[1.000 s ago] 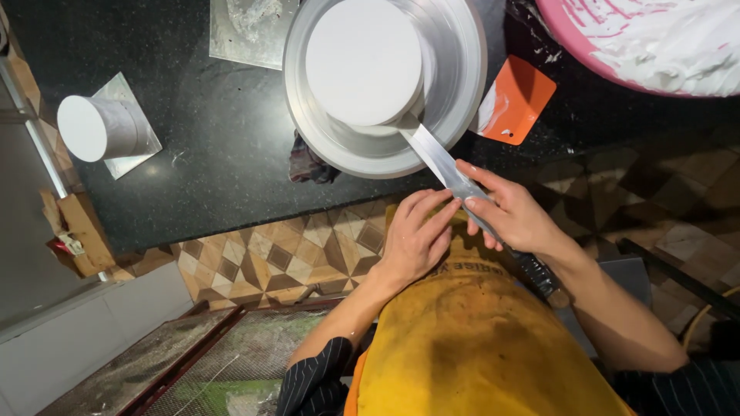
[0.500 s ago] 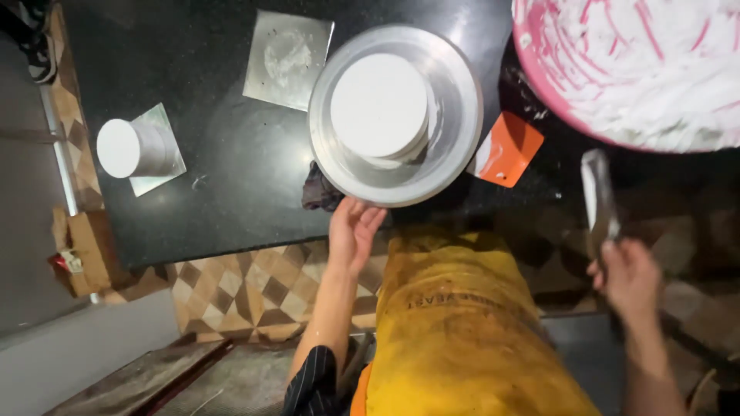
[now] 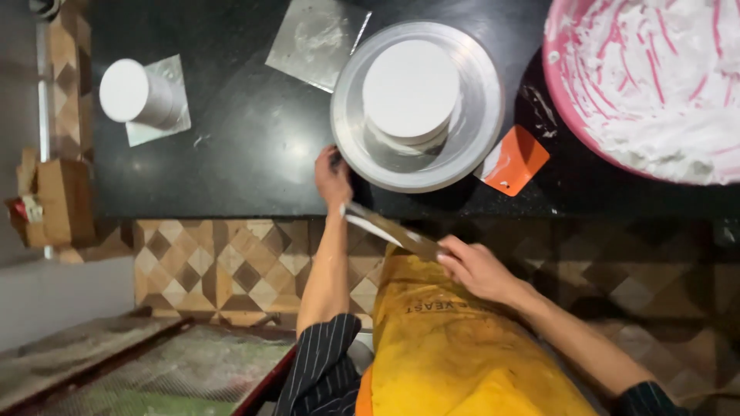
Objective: Apply frosting to a cake and smooth it using a palette knife.
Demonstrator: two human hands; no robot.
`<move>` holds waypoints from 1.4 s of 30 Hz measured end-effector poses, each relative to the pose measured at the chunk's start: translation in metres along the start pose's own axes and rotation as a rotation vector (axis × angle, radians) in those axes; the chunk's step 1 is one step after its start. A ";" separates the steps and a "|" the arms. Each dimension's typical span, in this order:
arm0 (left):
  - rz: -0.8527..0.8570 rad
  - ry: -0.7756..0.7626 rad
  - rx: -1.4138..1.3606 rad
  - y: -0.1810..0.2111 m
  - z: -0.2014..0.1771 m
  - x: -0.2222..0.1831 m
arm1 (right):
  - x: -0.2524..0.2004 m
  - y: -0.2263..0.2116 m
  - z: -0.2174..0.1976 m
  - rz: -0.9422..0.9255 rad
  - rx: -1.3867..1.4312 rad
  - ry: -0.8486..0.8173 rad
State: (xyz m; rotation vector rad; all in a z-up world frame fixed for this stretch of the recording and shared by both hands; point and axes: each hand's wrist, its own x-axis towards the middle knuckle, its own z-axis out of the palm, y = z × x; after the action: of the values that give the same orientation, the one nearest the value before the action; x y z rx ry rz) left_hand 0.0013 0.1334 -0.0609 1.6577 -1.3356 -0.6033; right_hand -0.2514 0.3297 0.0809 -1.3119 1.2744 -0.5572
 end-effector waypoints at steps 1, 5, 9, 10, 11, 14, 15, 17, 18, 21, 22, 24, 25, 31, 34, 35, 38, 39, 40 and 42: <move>-0.198 0.025 -0.293 0.008 -0.010 -0.005 | 0.012 -0.003 0.006 -0.006 -0.007 0.008; -0.766 0.080 -1.485 0.062 -0.070 -0.080 | 0.074 -0.009 0.043 0.016 -0.156 0.043; -0.750 0.097 -1.108 0.063 -0.051 -0.110 | 0.099 -0.009 0.081 -0.110 -0.493 -0.083; -0.769 0.154 -1.029 0.058 -0.047 -0.099 | 0.101 -0.010 0.081 -0.101 -0.526 -0.123; -0.762 0.224 -1.029 0.054 -0.048 -0.092 | 0.099 -0.011 0.078 -0.075 -0.529 -0.145; -0.720 0.355 -1.014 0.046 -0.051 -0.064 | 0.069 -0.006 0.050 0.021 -0.569 -0.190; -0.692 0.364 -0.990 0.040 -0.053 -0.051 | 0.054 0.000 0.036 0.055 -0.597 -0.205; -0.625 0.246 -0.867 0.029 -0.051 -0.016 | 0.021 0.009 0.008 0.134 -0.651 -0.184; -0.602 0.117 -0.754 0.024 -0.049 -0.005 | 0.002 0.016 -0.005 0.153 -0.404 -0.143; -0.160 -0.248 -0.248 0.012 -0.044 0.029 | -0.044 0.047 -0.044 -0.058 -0.165 0.092; 0.069 -0.374 -0.064 0.015 -0.037 0.038 | -0.059 0.057 -0.052 0.104 -0.060 0.205; 0.159 -0.204 -0.020 0.026 -0.031 0.040 | -0.077 0.066 -0.058 0.407 0.155 0.416; 0.203 -0.109 -0.001 0.034 -0.028 0.042 | -0.082 0.062 -0.057 0.446 0.091 0.530; -0.190 -0.461 -0.505 0.073 -0.009 0.060 | -0.045 -0.001 -0.077 0.511 -0.406 0.763; -0.353 -0.544 -0.483 0.082 -0.013 0.071 | -0.024 -0.026 -0.083 0.557 -0.360 0.748; -0.328 -0.559 -0.512 0.083 -0.013 0.073 | -0.019 -0.032 -0.083 0.583 -0.346 0.735; -0.252 -0.579 -0.549 0.087 -0.012 0.084 | 0.007 -0.038 -0.084 0.559 -0.335 0.709; -0.235 -0.585 -0.528 0.087 -0.012 0.087 | 0.018 -0.037 -0.083 0.538 -0.337 0.703; -0.218 -0.595 -0.506 0.087 -0.011 0.090 | 0.031 -0.034 -0.082 0.535 -0.372 0.697; -0.277 -0.632 -0.497 0.085 -0.013 0.093 | 0.061 -0.027 -0.077 0.527 -0.442 0.685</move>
State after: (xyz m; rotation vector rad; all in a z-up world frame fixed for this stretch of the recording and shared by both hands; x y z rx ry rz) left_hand -0.0035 0.0486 0.0334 1.2815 -1.2319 -1.5840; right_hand -0.2932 0.2390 0.1008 -1.0821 2.3261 -0.3592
